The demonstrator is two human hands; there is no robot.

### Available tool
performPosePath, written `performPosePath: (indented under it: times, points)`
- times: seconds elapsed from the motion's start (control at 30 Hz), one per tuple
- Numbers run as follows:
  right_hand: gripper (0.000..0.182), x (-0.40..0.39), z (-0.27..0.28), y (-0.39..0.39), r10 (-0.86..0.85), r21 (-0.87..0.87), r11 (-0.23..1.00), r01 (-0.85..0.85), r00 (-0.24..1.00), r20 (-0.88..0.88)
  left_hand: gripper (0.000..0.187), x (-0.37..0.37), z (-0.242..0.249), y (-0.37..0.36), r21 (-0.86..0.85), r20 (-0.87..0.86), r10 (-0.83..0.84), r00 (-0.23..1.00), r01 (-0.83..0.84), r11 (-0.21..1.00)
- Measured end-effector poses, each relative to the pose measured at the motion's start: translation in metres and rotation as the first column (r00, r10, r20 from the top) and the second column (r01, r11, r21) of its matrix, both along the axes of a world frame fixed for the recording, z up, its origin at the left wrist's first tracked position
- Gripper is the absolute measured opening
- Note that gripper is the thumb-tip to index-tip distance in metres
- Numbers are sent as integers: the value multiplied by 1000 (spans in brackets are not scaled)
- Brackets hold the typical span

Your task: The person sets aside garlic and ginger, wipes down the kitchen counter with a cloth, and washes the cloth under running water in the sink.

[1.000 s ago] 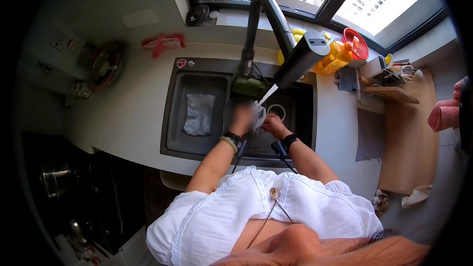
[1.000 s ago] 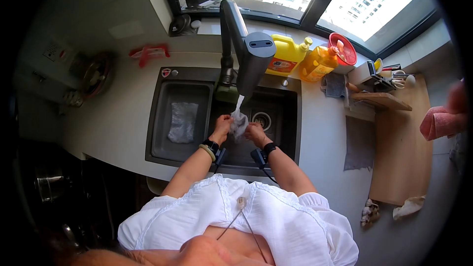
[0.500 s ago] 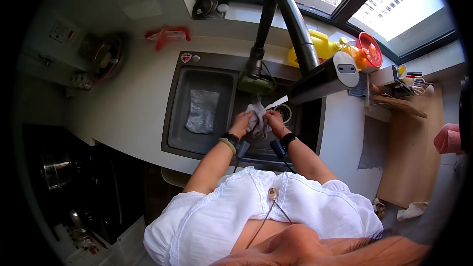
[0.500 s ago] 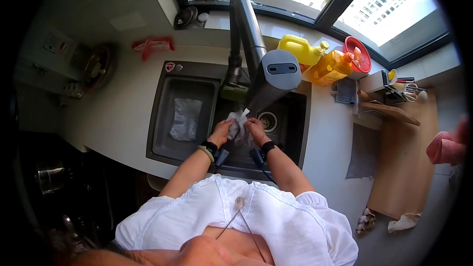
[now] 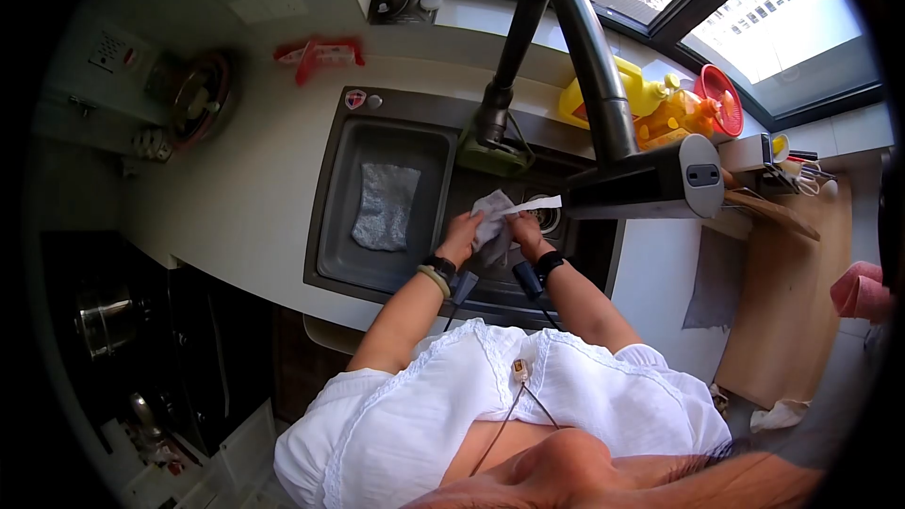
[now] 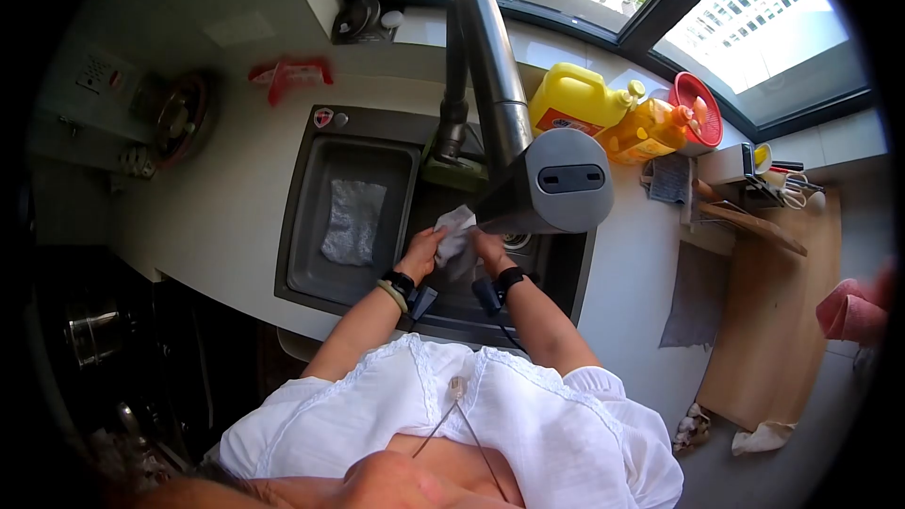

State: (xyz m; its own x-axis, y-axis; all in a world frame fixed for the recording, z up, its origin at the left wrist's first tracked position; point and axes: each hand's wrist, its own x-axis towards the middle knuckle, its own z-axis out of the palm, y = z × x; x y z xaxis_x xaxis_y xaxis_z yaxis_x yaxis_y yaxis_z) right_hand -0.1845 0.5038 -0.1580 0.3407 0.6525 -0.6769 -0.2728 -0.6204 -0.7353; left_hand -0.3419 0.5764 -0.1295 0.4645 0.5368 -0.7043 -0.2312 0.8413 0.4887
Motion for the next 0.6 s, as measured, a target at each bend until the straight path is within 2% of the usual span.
performPosePath:
  times: [0.07, 0.17, 0.27, 0.37, 0.4, 0.5, 0.57, 0.6]
  points:
    - [25, 2, 14, 0, -27, 131, 991, 12, 992, 121, 21, -2, -2, 1, 41, -42, -23, 999, 25, 999]
    - [30, 9, 8, 0, -80, 135, 988, 77, 997, 21, 20, -7, -1, 5, 95, -104, -17, 994, 27, 995]
    - [36, 9, 18, 0, 34, 171, 985, -36, 999, 17, 21, -6, -2, 3, 217, -211, 32, 977, 15, 976]
    - [41, 0, 57, 2, 88, 116, 991, -67, 978, -187, 21, 2, 4, -1, 368, -426, 55, 903, 117, 923]
    - [42, 1, 49, -1, 120, 130, 987, -92, 966, -228, 21, 4, 8, -2, 408, -508, 66, 859, 172, 897]
    - [41, 5, 27, -12, 202, 134, 977, -168, 933, -297, 18, 7, 13, -1, 501, -525, -25, 851, 333, 799]
    - [38, 8, 23, -15, 238, 76, 971, -226, 930, -279, 16, 11, 13, -1, 657, -441, 77, 894, 263, 706]
    - [37, 8, 29, -13, 230, 80, 973, -218, 955, -189, 17, 13, 16, -1, 726, -393, 123, 911, 225, 650]
